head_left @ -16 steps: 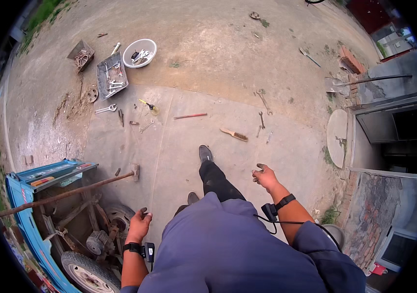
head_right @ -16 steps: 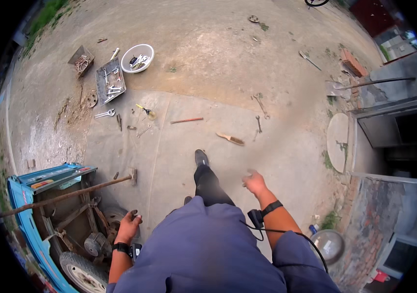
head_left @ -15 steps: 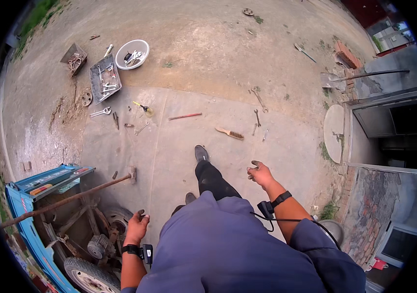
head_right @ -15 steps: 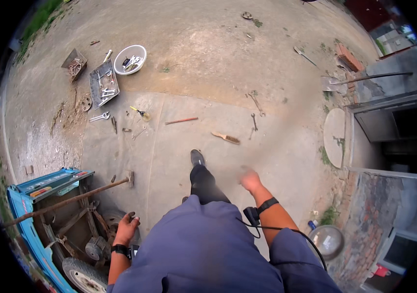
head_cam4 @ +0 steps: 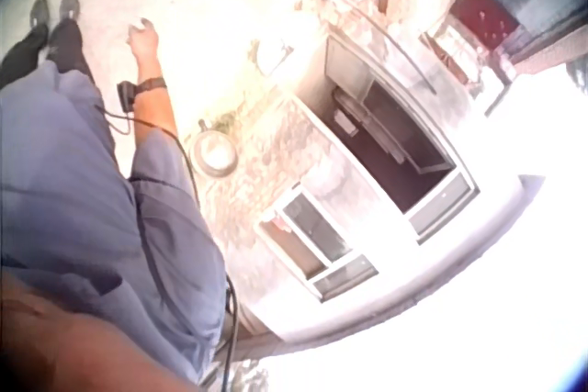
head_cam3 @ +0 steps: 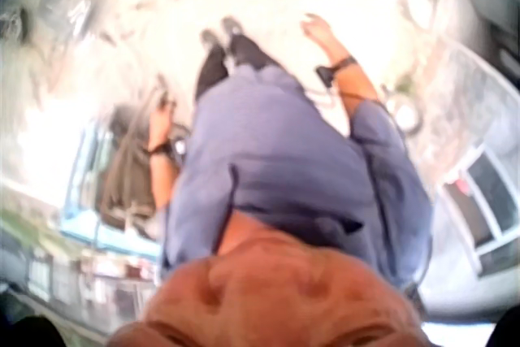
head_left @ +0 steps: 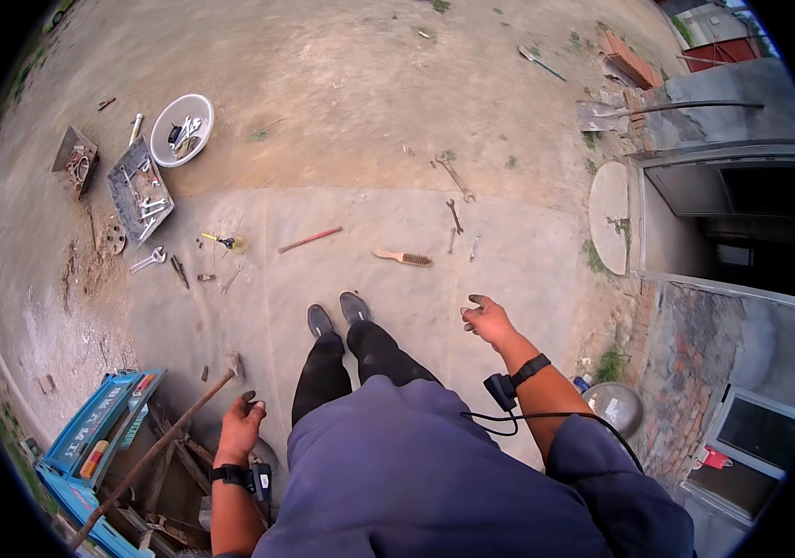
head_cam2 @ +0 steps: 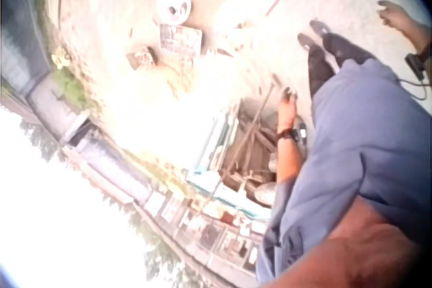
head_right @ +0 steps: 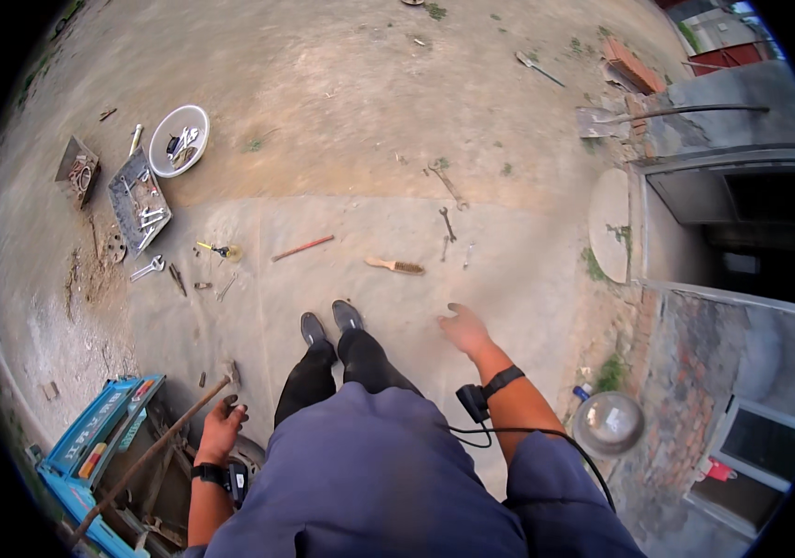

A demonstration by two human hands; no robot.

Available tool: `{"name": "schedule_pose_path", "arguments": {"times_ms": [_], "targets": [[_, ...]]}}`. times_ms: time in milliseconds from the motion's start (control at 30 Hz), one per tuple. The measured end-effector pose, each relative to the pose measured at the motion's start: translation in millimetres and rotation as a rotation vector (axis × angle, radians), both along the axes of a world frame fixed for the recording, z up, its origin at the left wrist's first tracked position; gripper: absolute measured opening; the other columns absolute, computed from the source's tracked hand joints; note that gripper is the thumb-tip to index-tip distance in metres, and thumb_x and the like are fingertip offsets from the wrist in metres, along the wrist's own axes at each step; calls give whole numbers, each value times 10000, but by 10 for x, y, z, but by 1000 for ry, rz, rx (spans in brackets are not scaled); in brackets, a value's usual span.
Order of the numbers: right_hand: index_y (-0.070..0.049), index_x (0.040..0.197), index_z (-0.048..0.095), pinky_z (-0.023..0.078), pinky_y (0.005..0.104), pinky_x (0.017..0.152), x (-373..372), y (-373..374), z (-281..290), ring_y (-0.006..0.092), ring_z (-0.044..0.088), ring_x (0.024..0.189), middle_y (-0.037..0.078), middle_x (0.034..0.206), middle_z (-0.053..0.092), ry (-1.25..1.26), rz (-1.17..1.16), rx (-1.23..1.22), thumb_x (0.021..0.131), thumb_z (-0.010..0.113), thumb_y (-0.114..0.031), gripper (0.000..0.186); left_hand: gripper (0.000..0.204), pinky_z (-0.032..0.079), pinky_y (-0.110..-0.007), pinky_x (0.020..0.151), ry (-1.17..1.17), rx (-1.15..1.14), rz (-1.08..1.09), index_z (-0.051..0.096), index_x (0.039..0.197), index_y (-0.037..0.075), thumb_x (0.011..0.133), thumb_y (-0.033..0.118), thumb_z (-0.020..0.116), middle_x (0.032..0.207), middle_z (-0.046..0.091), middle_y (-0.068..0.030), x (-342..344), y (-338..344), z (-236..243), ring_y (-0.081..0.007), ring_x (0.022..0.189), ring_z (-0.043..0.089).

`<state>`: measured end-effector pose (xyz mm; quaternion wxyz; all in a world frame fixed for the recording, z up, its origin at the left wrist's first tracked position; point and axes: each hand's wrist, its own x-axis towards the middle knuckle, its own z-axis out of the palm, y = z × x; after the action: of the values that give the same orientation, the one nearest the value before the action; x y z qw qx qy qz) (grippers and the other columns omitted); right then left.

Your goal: The person mounts a tire onto a three-wheeled vehicle, aligns the wheel, and secures it by hand-tightening lug nuts. They then use a wrench to tighten the lug nuts further.

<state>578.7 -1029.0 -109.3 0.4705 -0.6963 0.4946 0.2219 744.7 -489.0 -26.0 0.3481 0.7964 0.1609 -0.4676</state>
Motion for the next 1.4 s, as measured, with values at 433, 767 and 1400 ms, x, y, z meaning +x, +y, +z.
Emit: {"name": "schedule_pose_path", "arguments": {"times_ms": [433, 767, 1400], "targets": [[-2, 1403, 581, 534, 312, 739, 603, -2092, -1116, 162, 673, 788, 120, 1060, 724, -25, -25, -176, 963, 701, -258, 522, 441, 520, -296, 710, 87, 81, 57, 559, 1365, -31, 988, 181, 646, 1053, 720, -102, 50, -32, -1601, -182, 901, 705], [-23, 1279, 654, 554, 367, 776, 554, -3560, -3008, 252, 712, 831, 110, 958, 752, -97, -69, -222, 926, 731, -325, 470, 298, 570, -333, 724, 226, 305, 83, 628, 1237, -7, 995, 166, 620, 1043, 722, -106, -408, -1758, -1385, -191, 901, 712], [-79, 1310, 623, 553, 459, 972, 1391, -4185, -6230, 339, 615, 1231, 167, 1353, 583, 296, 357, -646, 871, 794, -402, 571, 320, 554, -339, 774, 416, 586, -203, 682, 1205, -16, 950, 173, 647, 994, 744, -106, -10, -1900, -3295, -188, 889, 700]]}}
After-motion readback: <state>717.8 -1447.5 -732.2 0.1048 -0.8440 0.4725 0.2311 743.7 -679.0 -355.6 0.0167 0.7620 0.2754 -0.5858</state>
